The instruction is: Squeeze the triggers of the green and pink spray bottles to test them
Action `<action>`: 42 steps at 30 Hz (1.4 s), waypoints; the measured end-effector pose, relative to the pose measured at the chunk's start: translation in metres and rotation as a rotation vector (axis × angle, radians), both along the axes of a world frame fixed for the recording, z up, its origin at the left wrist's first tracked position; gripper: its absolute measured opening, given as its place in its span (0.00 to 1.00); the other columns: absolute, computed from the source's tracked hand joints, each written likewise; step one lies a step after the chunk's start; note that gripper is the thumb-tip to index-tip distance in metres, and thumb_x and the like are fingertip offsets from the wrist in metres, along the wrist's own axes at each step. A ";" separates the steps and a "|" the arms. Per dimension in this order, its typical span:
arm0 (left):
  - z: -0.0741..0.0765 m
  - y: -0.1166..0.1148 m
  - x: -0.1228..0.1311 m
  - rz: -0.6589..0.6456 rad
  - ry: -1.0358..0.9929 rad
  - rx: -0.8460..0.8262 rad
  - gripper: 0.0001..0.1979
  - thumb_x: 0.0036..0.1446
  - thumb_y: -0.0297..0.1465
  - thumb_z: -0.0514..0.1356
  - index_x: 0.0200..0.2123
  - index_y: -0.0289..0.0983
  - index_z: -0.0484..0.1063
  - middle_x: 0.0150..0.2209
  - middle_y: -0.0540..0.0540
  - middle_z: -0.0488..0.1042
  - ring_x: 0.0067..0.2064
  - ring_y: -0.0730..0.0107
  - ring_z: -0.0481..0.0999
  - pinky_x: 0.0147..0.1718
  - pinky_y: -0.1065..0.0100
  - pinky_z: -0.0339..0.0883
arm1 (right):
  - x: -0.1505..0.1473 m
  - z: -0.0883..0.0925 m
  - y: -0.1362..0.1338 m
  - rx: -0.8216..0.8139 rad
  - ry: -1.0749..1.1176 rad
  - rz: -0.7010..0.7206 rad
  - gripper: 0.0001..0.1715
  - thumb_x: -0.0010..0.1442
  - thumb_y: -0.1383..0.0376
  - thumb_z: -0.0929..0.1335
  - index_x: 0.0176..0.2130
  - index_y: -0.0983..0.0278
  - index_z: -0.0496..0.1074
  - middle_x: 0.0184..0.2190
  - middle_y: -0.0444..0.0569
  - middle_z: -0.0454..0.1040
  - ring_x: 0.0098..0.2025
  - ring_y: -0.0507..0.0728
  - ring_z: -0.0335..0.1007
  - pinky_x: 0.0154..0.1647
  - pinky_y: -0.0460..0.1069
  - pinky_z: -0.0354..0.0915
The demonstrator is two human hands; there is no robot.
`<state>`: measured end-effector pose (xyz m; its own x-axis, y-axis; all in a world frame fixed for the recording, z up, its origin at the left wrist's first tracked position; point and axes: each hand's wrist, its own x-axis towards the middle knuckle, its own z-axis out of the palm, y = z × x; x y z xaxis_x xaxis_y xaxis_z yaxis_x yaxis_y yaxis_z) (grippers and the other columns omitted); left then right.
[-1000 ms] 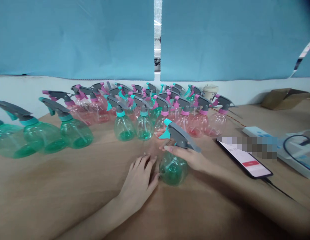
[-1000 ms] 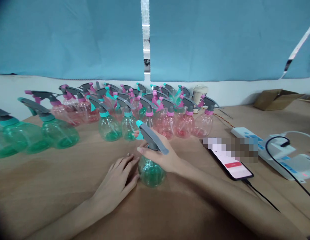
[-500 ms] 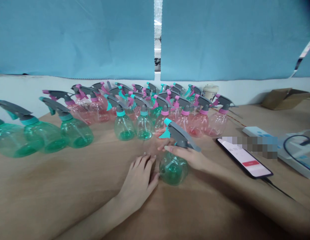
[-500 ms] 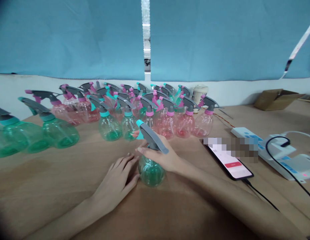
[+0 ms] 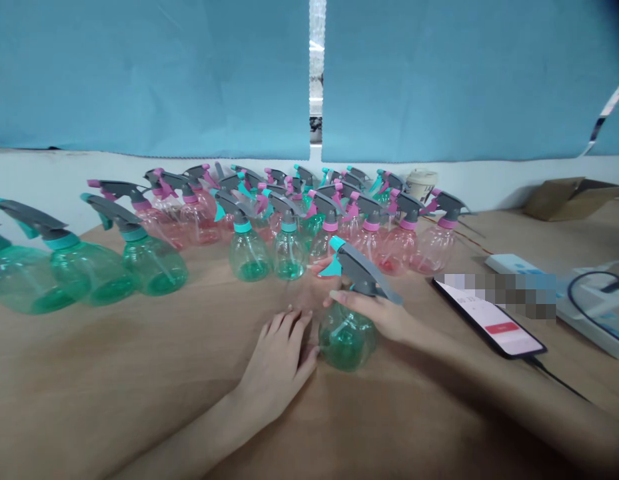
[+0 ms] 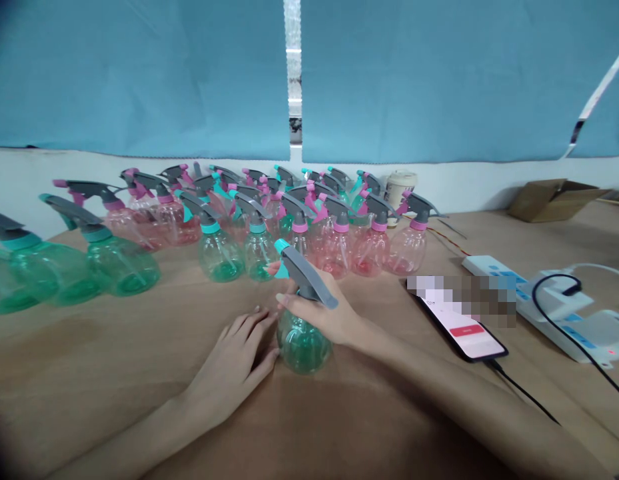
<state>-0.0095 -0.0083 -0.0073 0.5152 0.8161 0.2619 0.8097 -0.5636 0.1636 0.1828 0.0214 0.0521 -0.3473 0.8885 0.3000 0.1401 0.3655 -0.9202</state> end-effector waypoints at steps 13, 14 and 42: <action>0.000 0.000 0.000 0.002 0.002 -0.010 0.22 0.58 0.31 0.52 0.55 0.34 0.57 0.53 0.37 0.63 0.54 0.52 0.60 0.48 0.52 0.57 | 0.000 0.001 -0.001 -0.029 0.004 0.008 0.09 0.54 0.59 0.65 0.28 0.60 0.73 0.30 0.44 0.72 0.31 0.52 0.68 0.35 0.49 0.65; 0.000 0.000 0.000 0.002 0.003 -0.011 0.22 0.58 0.31 0.52 0.55 0.34 0.57 0.53 0.37 0.63 0.54 0.52 0.60 0.48 0.52 0.57 | 0.000 0.001 -0.001 -0.027 0.004 0.008 0.09 0.54 0.59 0.65 0.28 0.60 0.73 0.30 0.44 0.72 0.31 0.52 0.67 0.35 0.49 0.65; 0.000 0.001 -0.001 0.001 -0.001 -0.002 0.21 0.59 0.32 0.52 0.54 0.34 0.57 0.52 0.38 0.63 0.54 0.53 0.59 0.48 0.53 0.57 | 0.001 0.012 -0.005 -0.056 -0.026 0.001 0.07 0.54 0.60 0.65 0.29 0.61 0.68 0.27 0.43 0.70 0.29 0.51 0.67 0.32 0.48 0.64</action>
